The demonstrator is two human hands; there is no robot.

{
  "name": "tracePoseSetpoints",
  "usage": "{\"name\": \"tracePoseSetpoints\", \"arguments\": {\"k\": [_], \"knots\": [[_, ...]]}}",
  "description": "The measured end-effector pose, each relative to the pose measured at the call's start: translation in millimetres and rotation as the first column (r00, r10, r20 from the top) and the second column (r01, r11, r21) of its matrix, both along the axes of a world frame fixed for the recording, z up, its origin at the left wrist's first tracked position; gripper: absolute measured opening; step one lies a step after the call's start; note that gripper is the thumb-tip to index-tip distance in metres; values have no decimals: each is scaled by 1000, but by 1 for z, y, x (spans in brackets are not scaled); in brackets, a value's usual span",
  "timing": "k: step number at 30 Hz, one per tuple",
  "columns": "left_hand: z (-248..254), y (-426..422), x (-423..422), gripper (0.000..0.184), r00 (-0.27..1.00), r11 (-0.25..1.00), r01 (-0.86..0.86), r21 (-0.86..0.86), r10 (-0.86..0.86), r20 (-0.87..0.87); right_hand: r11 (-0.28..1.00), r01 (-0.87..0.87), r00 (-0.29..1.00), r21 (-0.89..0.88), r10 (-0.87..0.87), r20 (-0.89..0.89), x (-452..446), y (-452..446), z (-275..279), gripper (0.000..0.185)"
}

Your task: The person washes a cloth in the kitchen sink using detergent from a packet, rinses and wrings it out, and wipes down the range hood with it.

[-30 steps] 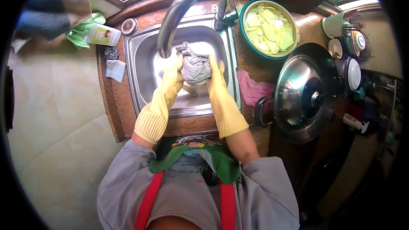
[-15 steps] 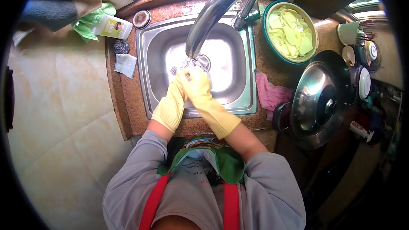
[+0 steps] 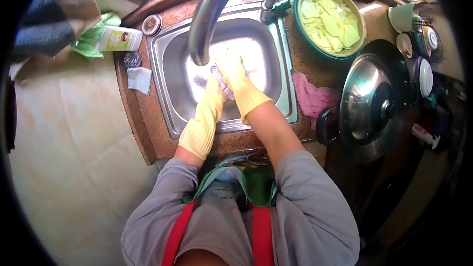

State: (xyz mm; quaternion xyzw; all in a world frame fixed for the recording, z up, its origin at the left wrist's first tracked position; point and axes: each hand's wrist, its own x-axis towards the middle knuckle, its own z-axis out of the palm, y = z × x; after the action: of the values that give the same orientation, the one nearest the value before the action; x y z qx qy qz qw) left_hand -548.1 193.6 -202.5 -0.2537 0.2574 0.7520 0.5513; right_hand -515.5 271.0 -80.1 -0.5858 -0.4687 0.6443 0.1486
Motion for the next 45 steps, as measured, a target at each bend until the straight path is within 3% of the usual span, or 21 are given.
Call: {"name": "tracePoseSetpoints", "arguments": {"k": [2,4,7,8,11,15,17,19,22,23,24,25,27,31,33,34,35,37,39,41,45], "knots": [[-3,2,-4,40,997,994,42,-97,-48,-59,935,-205,838,-290,15,-546,8,28,-96,24],[-14,-12,-17,43,978,951,61,-304,-118,-175,868,-361,815,-340,117,-567,20,48,-47,22],[9,-19,-41,49,963,923,85,-376,-173,-207,707,-706,569,41,601,-562,29,41,-22,24],[25,-20,-45,52,964,930,117,-349,-190,-184,708,-705,570,35,596,-566,29,37,-30,24],[52,-19,-45,53,944,857,279,-434,-329,-42,868,-290,734,-402,-67,-675,20,40,-55,22],[0,-29,-43,51,959,960,272,68,-277,64,800,-466,660,-378,30,-750,21,39,-36,27],[0,-27,-43,50,956,988,86,124,-117,268,882,-436,763,-179,256,-593,22,42,-22,40],[13,-18,-47,51,975,985,95,-147,-62,214,902,-431,810,9,392,-437,34,30,22,50],[1,-19,-48,48,984,983,155,96,-145,-106,707,-371,856,602,511,-72,28,-25,-19,32],[-10,-23,-61,46,942,824,273,496,-333,36,582,-355,865,732,501,21,26,-33,-30,30],[-30,-24,-59,46,941,828,275,489,-335,38,702,-386,902,599,424,84,26,-36,-28,29],[-55,-27,-51,44,951,941,309,137,-304,-53,807,-388,921,446,355,159,27,-40,-27,29],[-36,-22,-37,37,958,962,265,-67,-270,-96,987,-143,990,77,143,7,17,-13,-38,27],[-2,-4,-32,35,953,860,2,-511,-157,-260,994,-12,999,-105,9,-38,28,-18,-44,25],[-10,-26,-55,34,941,946,319,-57,-323,-99,833,-124,992,539,102,71,29,-60,-42,29],[-14,-26,-48,33,897,943,320,-95,-334,-291,550,-177,983,817,51,178,26,-70,-40,30],[-18,-25,-42,31,818,941,302,-149,-337,-466,813,-219,975,539,158,157,23,-55,-42,33],[10,-11,-27,28,930,854,39,-518,-221,-294,966,86,996,242,-78,-45,12,-28,-55,32],[18,-4,-33,27,874,860,64,-506,-293,-388,992,121,991,-43,-123,-48,16,3,-48,37],[62,6,-33,27,865,858,42,-512,-288,-411,866,-125,803,-484,-198,-562,30,9,-57,45],[106,11,-44,29,761,861,113,-496,-396,-514,522,-494,681,-695,-265,-683,53,-1,-39,42]]}}
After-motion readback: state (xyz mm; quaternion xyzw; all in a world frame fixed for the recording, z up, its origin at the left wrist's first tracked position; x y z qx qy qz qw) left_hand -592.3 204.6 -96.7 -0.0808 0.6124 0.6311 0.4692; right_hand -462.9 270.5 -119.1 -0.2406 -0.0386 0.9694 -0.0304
